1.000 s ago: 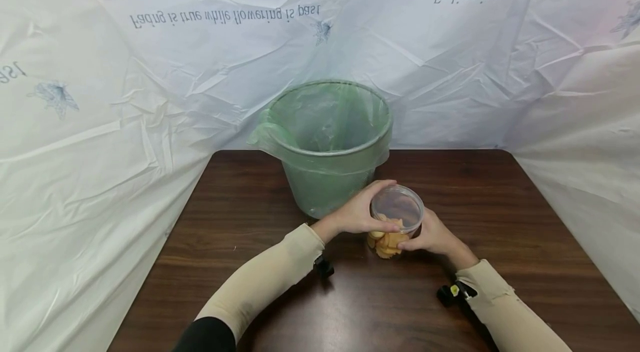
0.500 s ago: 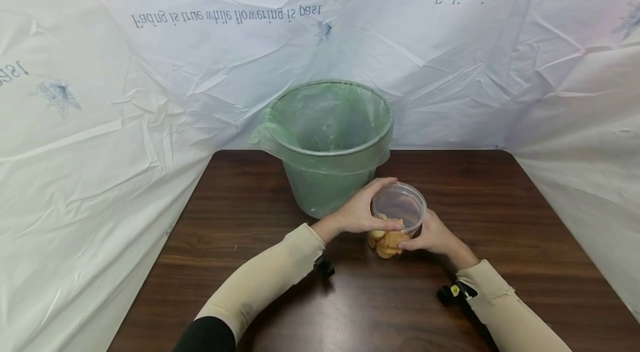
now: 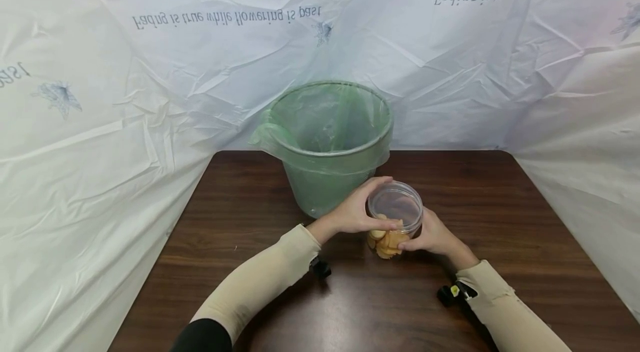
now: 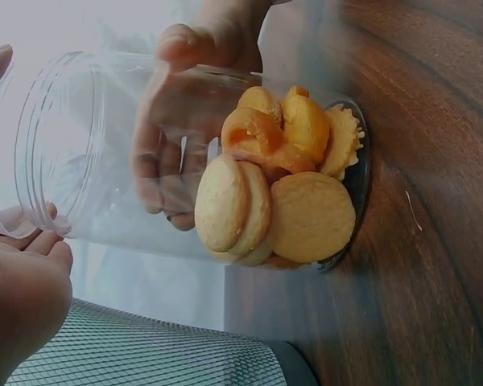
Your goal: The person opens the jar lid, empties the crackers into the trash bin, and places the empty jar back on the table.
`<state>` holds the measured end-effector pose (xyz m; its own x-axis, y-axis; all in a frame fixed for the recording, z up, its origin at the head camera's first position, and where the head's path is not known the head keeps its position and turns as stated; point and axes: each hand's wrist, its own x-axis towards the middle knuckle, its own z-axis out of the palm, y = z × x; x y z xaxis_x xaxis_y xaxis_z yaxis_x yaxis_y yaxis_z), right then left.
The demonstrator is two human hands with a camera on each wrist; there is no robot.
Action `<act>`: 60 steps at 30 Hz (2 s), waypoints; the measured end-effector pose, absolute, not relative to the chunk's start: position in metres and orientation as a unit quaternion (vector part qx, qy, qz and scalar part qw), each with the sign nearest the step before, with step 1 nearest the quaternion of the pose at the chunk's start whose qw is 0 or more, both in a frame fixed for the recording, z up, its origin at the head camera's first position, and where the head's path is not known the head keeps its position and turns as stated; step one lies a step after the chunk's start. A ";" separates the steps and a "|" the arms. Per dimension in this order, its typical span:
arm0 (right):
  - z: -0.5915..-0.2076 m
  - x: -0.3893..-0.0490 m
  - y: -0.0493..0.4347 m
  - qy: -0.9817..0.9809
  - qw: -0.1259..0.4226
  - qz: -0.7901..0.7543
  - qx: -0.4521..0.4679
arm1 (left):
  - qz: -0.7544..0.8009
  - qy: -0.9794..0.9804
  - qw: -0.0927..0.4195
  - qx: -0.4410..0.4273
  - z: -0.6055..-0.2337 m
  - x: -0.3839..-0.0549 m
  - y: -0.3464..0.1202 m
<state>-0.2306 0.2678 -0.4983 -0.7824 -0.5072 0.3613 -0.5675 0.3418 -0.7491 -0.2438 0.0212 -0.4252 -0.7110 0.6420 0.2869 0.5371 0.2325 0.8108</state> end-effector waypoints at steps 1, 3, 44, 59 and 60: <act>-0.501 -0.232 0.269 -0.818 0.029 0.473 0.326 | 0.493 0.783 0.053 0.377 -0.425 -0.243 0.020; -0.495 -0.229 0.266 -0.819 0.028 0.471 0.327 | 0.494 0.781 0.052 0.378 -0.424 -0.242 0.017; -0.469 -0.217 0.257 -0.804 0.017 0.494 0.331 | 0.485 0.779 0.054 0.395 -0.424 -0.227 -0.017; -0.470 -0.219 0.258 -0.799 -0.002 0.500 0.334 | 0.489 0.779 0.038 0.390 -0.428 -0.222 -0.029; -0.471 -0.219 0.258 -0.801 -0.003 0.500 0.330 | 0.490 0.778 0.038 0.390 -0.429 -0.222 -0.029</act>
<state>-0.2194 0.2581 -0.4707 -0.7818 -0.5320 0.3252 -0.5259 0.2822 -0.8024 -0.2224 -0.0294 -0.4285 -0.6928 0.6442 0.3241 0.5704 0.2146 0.7928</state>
